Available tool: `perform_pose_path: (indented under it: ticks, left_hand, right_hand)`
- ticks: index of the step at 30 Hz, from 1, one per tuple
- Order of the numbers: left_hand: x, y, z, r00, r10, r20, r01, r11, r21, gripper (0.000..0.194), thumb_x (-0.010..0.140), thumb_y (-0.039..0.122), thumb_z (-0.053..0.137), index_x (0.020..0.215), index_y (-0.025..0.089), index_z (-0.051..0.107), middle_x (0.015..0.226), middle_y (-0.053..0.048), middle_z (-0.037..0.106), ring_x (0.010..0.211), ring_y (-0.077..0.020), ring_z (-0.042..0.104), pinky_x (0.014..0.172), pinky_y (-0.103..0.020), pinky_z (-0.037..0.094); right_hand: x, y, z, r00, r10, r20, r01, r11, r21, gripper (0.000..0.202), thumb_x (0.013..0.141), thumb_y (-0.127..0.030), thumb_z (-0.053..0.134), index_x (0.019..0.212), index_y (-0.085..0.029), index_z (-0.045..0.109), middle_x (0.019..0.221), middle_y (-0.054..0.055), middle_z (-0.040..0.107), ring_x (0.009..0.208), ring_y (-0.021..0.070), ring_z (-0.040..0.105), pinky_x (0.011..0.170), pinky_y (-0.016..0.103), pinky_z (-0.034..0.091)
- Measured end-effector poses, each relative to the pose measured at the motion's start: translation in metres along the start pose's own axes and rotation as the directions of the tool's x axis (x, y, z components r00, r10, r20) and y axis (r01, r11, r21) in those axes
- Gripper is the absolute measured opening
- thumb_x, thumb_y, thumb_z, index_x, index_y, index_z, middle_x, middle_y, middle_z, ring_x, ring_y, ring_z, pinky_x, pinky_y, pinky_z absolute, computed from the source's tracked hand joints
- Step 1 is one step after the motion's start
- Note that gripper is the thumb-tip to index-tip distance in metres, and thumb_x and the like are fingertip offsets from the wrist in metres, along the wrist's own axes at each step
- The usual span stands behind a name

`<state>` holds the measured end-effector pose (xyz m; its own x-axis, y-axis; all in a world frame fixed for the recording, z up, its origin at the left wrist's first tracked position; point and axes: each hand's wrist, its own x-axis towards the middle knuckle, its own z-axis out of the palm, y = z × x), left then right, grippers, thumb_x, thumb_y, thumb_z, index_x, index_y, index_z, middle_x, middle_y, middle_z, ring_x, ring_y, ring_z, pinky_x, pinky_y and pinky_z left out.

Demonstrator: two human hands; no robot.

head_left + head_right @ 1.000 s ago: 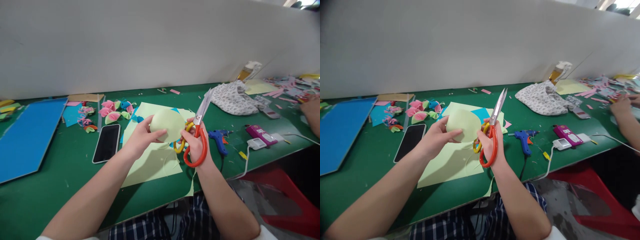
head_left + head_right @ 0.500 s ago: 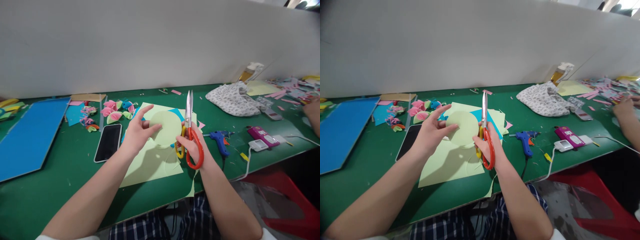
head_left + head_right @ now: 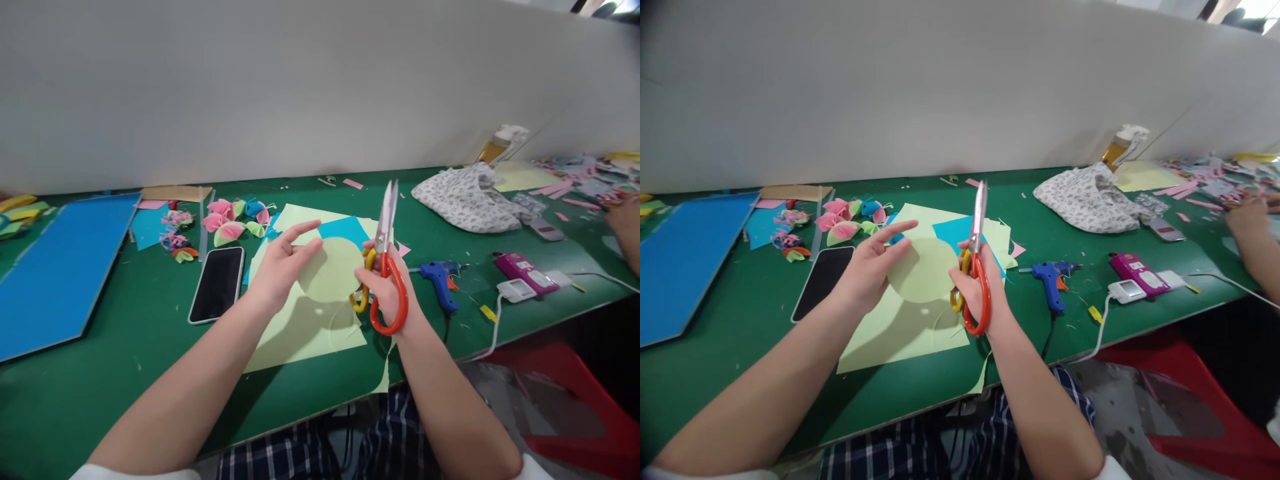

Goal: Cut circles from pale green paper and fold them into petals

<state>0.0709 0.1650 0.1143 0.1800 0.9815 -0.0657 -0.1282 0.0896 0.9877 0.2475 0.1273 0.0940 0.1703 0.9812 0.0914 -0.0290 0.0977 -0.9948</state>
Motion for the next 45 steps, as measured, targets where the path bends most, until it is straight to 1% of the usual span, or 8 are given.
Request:
perform_pose_path:
  ticks: [2, 6, 11, 15, 19, 29, 41, 45]
  left_hand:
    - [-0.001, -0.010, 0.006, 0.998, -0.031, 0.054, 0.041, 0.983, -0.177, 0.050, 0.077, 0.053, 0.073, 0.118, 0.023, 0.069, 0.084, -0.004, 0.074, 0.074, -0.0185, 0.071, 0.061, -0.025, 0.055]
    - [-0.005, -0.023, 0.017, 0.988, -0.114, 0.107, 0.135, 0.969, -0.208, 0.044, 0.067, 0.039, 0.086, 0.102, 0.016, 0.073, 0.098, -0.009, 0.077, 0.082, -0.0226, 0.073, 0.069, -0.030, 0.060]
    - [-0.009, -0.018, 0.018, 0.998, -0.047, -0.048, 0.035, 0.972, -0.234, 0.040, 0.066, 0.036, 0.087, 0.097, 0.014, 0.075, 0.096, -0.010, 0.078, 0.083, -0.0228, 0.074, 0.067, -0.028, 0.060]
    - [-0.010, -0.001, 0.011, 0.978, 0.073, -0.198, -0.119, 0.966, -0.231, 0.033, 0.067, 0.032, 0.087, 0.094, 0.016, 0.077, 0.092, -0.006, 0.079, 0.078, -0.0181, 0.073, 0.059, -0.021, 0.057]
    - [-0.013, 0.011, 0.007, 0.953, 0.136, -0.269, -0.194, 0.960, -0.201, 0.031, 0.067, 0.033, 0.087, 0.091, 0.016, 0.077, 0.091, -0.006, 0.078, 0.076, -0.0183, 0.073, 0.058, -0.023, 0.058]
    - [-0.019, 0.011, 0.009, 0.960, 0.157, -0.230, -0.189, 0.974, -0.123, 0.031, 0.069, 0.037, 0.085, 0.090, 0.015, 0.077, 0.089, -0.008, 0.078, 0.077, -0.0200, 0.072, 0.059, -0.024, 0.058]
    - [-0.019, 0.012, 0.007, 0.964, 0.156, -0.214, -0.179, 0.980, -0.092, 0.032, 0.070, 0.037, 0.084, 0.092, 0.016, 0.076, 0.091, -0.007, 0.078, 0.079, -0.0209, 0.072, 0.060, -0.025, 0.058]
    - [-0.017, 0.010, 0.006, 0.958, 0.169, -0.230, -0.191, 0.979, -0.077, 0.031, 0.070, 0.037, 0.084, 0.093, 0.017, 0.076, 0.091, -0.007, 0.078, 0.081, -0.0220, 0.073, 0.061, -0.027, 0.059]
  right_hand:
    - [0.000, 0.002, 0.002, 0.993, -0.030, -0.114, 0.035, 0.998, 0.044, 0.036, 0.068, -0.023, 0.069, 0.101, -0.025, 0.055, 0.074, -0.007, 0.051, 0.062, 0.0111, 0.052, 0.057, 0.026, 0.049]
    - [0.000, 0.003, 0.004, 0.974, -0.079, -0.214, 0.090, 0.995, 0.041, 0.033, 0.069, -0.023, 0.067, 0.099, -0.025, 0.052, 0.075, -0.007, 0.051, 0.062, 0.0110, 0.053, 0.057, 0.026, 0.050]
    - [-0.004, 0.002, 0.007, 0.994, -0.063, -0.084, 0.068, 0.996, 0.062, 0.038, 0.074, -0.032, 0.070, 0.103, -0.027, 0.047, 0.079, -0.006, 0.052, 0.062, 0.0122, 0.056, 0.060, 0.029, 0.053]
    - [-0.010, 0.007, 0.010, 0.990, -0.096, 0.101, 0.088, 0.992, 0.089, 0.055, 0.074, -0.056, 0.073, 0.113, -0.029, 0.045, 0.090, -0.002, 0.053, 0.070, 0.0143, 0.054, 0.065, 0.031, 0.052]
    - [-0.018, 0.016, 0.013, 0.976, -0.085, 0.201, 0.091, 0.996, -0.021, 0.073, 0.069, -0.077, 0.067, 0.122, -0.031, 0.045, 0.102, 0.003, 0.055, 0.078, 0.0175, 0.051, 0.071, 0.036, 0.051]
    - [-0.023, 0.015, 0.015, 0.966, -0.065, 0.252, 0.096, 0.989, -0.113, 0.081, 0.066, -0.085, 0.062, 0.121, -0.028, 0.044, 0.106, 0.007, 0.056, 0.083, 0.0220, 0.054, 0.072, 0.040, 0.051]
    - [-0.024, 0.013, 0.014, 0.968, -0.044, 0.248, 0.069, 0.993, -0.093, 0.067, 0.073, -0.079, 0.061, 0.114, -0.028, 0.046, 0.094, 0.002, 0.055, 0.068, 0.0150, 0.049, 0.059, 0.031, 0.047]
    - [-0.023, 0.012, 0.013, 0.966, -0.044, 0.254, 0.070, 0.993, -0.095, 0.072, 0.069, -0.081, 0.061, 0.115, -0.028, 0.046, 0.094, 0.002, 0.055, 0.069, 0.0158, 0.050, 0.062, 0.033, 0.048]
